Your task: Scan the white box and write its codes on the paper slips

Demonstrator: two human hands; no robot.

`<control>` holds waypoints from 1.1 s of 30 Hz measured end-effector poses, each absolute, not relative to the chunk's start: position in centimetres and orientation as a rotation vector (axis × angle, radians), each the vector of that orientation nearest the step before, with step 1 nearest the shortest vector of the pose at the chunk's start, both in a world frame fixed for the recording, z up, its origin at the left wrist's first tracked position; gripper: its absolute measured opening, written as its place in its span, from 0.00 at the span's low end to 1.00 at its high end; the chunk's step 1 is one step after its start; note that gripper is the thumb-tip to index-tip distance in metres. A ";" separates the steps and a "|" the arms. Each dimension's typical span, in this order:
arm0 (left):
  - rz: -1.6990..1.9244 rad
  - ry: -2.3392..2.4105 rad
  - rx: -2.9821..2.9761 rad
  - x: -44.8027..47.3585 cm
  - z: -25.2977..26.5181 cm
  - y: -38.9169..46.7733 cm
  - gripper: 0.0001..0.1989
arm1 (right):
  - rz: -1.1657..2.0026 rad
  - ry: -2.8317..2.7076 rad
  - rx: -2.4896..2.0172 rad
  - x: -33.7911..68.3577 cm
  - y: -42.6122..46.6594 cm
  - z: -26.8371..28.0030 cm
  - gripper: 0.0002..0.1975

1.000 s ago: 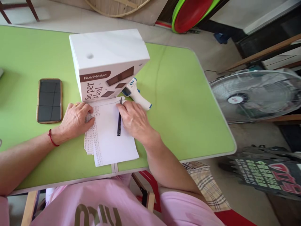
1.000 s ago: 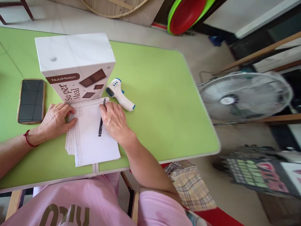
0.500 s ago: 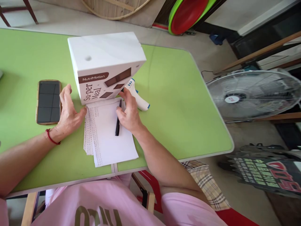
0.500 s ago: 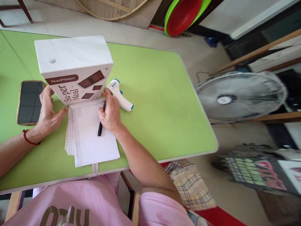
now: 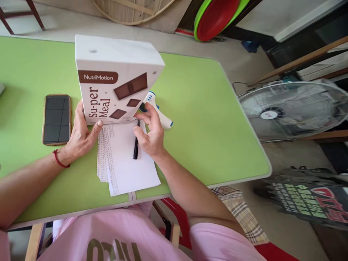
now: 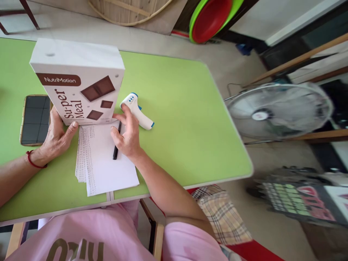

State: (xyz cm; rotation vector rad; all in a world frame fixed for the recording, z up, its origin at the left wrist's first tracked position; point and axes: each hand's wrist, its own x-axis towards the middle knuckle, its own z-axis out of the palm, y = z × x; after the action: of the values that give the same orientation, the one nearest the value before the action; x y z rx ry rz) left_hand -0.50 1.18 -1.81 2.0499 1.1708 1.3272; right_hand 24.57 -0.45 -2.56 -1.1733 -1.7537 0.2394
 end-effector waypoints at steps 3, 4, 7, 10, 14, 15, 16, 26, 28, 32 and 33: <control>1.325 1.173 2.068 -0.6 -1.6 1.3 0.32 | 0.220 -1.735 -1.126 24.4 -0.6 -2.1 0.32; 1.333 1.191 2.063 -0.6 -1.6 1.4 0.31 | 0.215 -1.728 -1.119 24.3 -0.7 -1.9 0.32; 1.351 1.224 2.057 -0.5 -1.6 1.3 0.30 | 0.213 -1.702 -1.087 24.3 -0.8 -1.5 0.31; 1.344 1.273 2.021 -0.4 -1.6 1.2 0.33 | 0.238 -1.685 -1.087 24.5 -0.6 -1.5 0.29; 1.264 1.294 2.001 -0.1 -0.7 1.2 0.34 | 0.140 -1.745 -1.324 25.7 0.5 -1.8 0.28; 1.248 1.272 2.002 -0.1 -0.4 1.2 0.32 | 0.076 -1.760 -1.442 26.2 0.9 -2.0 0.28; 1.241 1.246 2.002 0.0 -0.1 1.3 0.31 | 0.014 -1.773 -1.566 26.7 1.3 -2.2 0.28; 1.232 1.269 1.941 0.2 0.6 1.1 0.32 | 0.171 -1.633 -1.678 29.2 2.7 -2.7 0.28; 1.236 1.278 1.931 0.2 0.6 1.1 0.32 | 0.334 -1.553 -1.482 27.8 1.7 -1.4 0.27; 1.220 1.314 1.928 0.2 0.7 1.1 0.33 | 0.847 -1.387 -1.090 23.9 -1.9 1.2 0.23; 1.209 1.319 1.932 0.2 0.7 1.1 0.34 | 1.023 -1.361 -1.015 23.0 -2.7 1.6 0.22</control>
State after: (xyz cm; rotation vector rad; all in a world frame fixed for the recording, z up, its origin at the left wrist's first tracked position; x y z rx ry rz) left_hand 0.19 1.08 0.72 1.9318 1.3193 1.2086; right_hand 23.01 -2.71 1.59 -1.0146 -1.3608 1.0228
